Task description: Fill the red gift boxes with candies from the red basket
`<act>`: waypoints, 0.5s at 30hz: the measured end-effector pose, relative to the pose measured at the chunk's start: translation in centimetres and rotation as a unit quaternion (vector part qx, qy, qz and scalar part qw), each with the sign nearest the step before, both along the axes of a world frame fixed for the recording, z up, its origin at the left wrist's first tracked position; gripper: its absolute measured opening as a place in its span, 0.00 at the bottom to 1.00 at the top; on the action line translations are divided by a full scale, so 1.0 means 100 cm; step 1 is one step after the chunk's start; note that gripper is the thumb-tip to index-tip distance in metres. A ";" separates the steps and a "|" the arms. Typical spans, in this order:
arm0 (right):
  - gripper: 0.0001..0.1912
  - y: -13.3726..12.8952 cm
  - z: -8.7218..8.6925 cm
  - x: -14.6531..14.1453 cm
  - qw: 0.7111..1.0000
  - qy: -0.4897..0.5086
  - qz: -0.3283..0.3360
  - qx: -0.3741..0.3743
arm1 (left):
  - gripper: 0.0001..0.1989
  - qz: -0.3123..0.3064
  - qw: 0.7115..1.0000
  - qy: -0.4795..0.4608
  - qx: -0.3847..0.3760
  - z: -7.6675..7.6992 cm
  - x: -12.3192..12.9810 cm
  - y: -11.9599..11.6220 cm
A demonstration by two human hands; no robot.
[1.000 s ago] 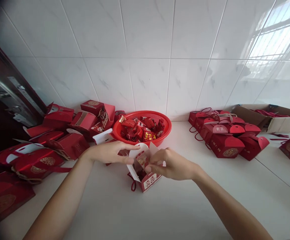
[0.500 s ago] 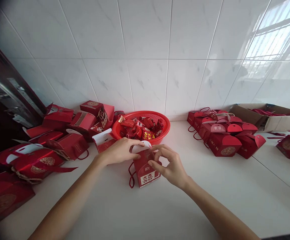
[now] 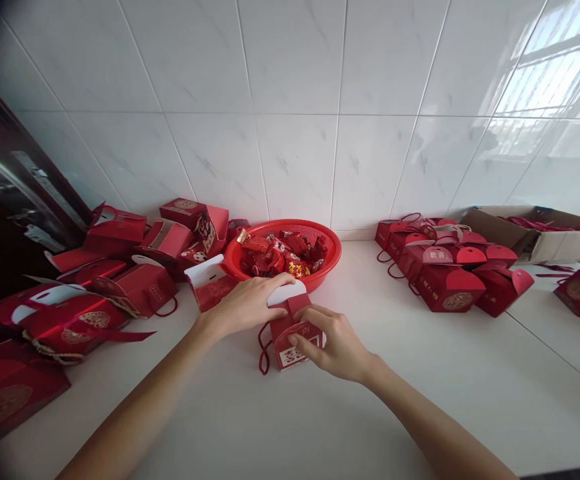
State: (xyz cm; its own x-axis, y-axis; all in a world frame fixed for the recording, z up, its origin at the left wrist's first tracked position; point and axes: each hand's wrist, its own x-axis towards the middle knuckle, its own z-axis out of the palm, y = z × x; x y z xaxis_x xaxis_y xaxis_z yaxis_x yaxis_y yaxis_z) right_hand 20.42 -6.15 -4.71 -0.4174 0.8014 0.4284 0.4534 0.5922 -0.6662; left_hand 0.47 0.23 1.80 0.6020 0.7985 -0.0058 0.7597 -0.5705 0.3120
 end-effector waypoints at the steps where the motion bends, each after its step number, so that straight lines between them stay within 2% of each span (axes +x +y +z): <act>1: 0.10 0.000 0.000 0.000 1.000 -0.009 -0.001 0.001 | 0.30 0.005 1.000 0.003 0.002 0.000 0.001 -0.001; 4: 0.10 0.001 0.000 0.000 1.000 -0.024 -0.007 0.008 | 0.30 0.021 1.000 0.013 0.009 0.001 0.002 -0.001; 8: 0.10 0.002 -0.002 0.003 1.000 -0.007 -0.010 0.003 | 0.08 -0.019 1.000 0.009 0.006 0.000 0.002 0.000; 9: 0.10 0.003 -0.002 0.003 1.000 0.006 -0.011 -0.001 | 0.06 -0.031 1.000 0.006 0.003 0.000 0.001 0.000; 15: 0.09 0.008 -0.009 0.006 0.994 0.096 -0.058 -0.016 | 0.21 -0.053 0.995 -0.055 -0.071 -0.002 -0.007 0.003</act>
State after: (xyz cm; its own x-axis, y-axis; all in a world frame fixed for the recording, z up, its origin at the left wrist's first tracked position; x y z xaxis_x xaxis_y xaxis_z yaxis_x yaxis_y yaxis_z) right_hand 20.97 -5.32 -5.58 -0.2353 0.8540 0.4641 0.3797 0.5203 -0.7649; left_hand -0.18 0.57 1.58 0.6867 0.7257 -0.0433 0.6542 -0.5909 0.4721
